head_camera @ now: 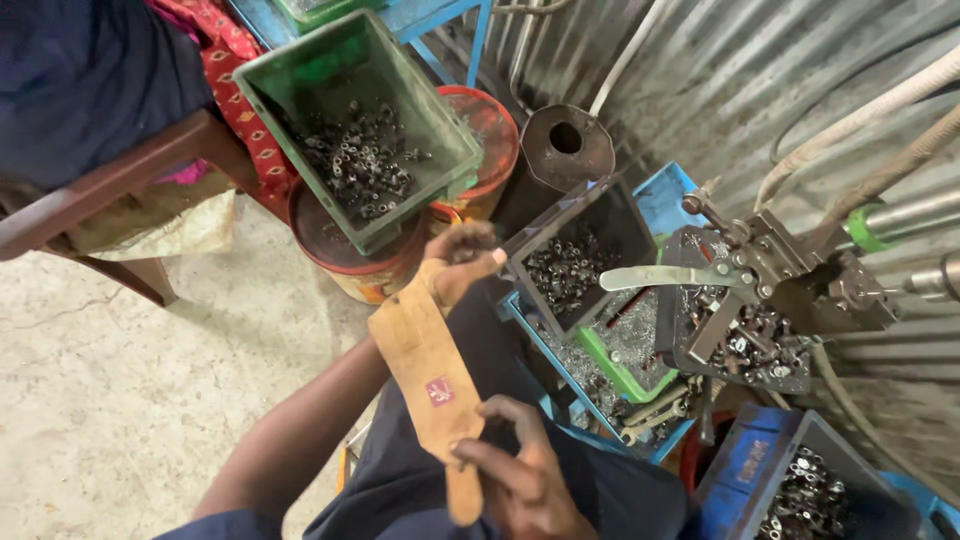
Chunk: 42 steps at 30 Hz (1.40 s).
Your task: The person operates a green drill press to drill holes in small cylindrical metal parts. They repeatedly pick parts from a bin, place them in a jig, lower the drill to machine the part, and then remove the finished piece. The person also briefly adjusts a protective wrap on their left wrist.
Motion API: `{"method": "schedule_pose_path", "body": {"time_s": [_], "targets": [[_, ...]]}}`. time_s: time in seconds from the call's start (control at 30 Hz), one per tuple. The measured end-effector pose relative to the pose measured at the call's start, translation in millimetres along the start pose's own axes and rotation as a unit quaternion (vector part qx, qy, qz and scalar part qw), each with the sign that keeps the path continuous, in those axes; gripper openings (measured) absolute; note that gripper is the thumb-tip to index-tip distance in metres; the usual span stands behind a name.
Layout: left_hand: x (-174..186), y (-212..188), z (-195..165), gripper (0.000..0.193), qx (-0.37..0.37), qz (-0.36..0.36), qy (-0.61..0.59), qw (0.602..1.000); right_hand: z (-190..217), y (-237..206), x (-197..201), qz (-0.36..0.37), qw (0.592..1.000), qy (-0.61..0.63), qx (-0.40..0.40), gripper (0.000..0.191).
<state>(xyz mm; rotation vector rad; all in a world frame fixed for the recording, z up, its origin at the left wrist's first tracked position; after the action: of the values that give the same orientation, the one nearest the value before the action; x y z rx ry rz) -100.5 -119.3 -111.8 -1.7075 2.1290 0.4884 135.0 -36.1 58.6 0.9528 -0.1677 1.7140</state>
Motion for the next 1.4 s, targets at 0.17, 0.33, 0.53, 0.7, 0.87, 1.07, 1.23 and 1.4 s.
{"method": "schedule_pose_path", "body": {"time_s": [0.17, 0.33, 0.53, 0.7, 0.87, 1.07, 1.23, 1.4], "targets": [[2.0, 9.7, -47.6, 0.051, -0.071, -0.027, -0.05, 0.996, -41.6, -22.3, -10.6, -0.006, 0.968, 0.141, -0.208, 0.049], [-0.6, 8.9, -75.9, 0.049, -0.075, -0.039, -0.04, 0.996, -50.1, -19.8, -10.5, 0.034, 0.948, 0.215, -0.231, 0.036], [-8.0, 2.8, -93.3, 0.047, -0.092, -0.011, -0.099, 0.991, -55.8, -21.6, -18.7, 0.076, 0.827, 0.465, -0.307, 0.039], [-10.3, 4.7, -101.0, 0.038, -0.133, -0.001, -0.184, 0.974, -66.6, -32.7, -32.8, -0.039, 0.828, 0.416, -0.375, 0.021], [-9.4, 5.5, -116.0, 0.045, -0.128, 0.051, -0.197, 0.971, -76.8, -39.8, -38.7, 0.011, 0.834, 0.363, -0.414, 0.023], [-19.2, -16.0, -113.4, 0.114, -0.026, 0.07, -0.215, 0.974, -70.5, -33.9, -34.7, 0.016, 0.839, 0.376, -0.394, 0.017], [-24.9, -32.6, -100.7, 0.128, 0.02, 0.061, -0.191, 0.98, -66.8, -29.2, -28.6, -0.009, 0.851, 0.389, -0.352, 0.016], [-24.6, -34.3, -102.1, 0.124, 0.009, 0.057, -0.252, 0.966, -67.4, -38.5, -28.0, 0.063, 0.836, 0.368, -0.402, 0.016]]}}
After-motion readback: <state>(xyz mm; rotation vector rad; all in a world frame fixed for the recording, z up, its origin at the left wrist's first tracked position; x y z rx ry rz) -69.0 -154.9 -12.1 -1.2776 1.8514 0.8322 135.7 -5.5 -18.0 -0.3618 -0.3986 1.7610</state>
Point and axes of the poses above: each hand's wrist, its own y-axis towards the middle knuckle, its own x-axis out of the back of the hand, z = x × y, the point moved 6 cm from there along y, towards the middle knuckle, and after that the axes turned 4 degrees about -x, right-handed, at the moved point
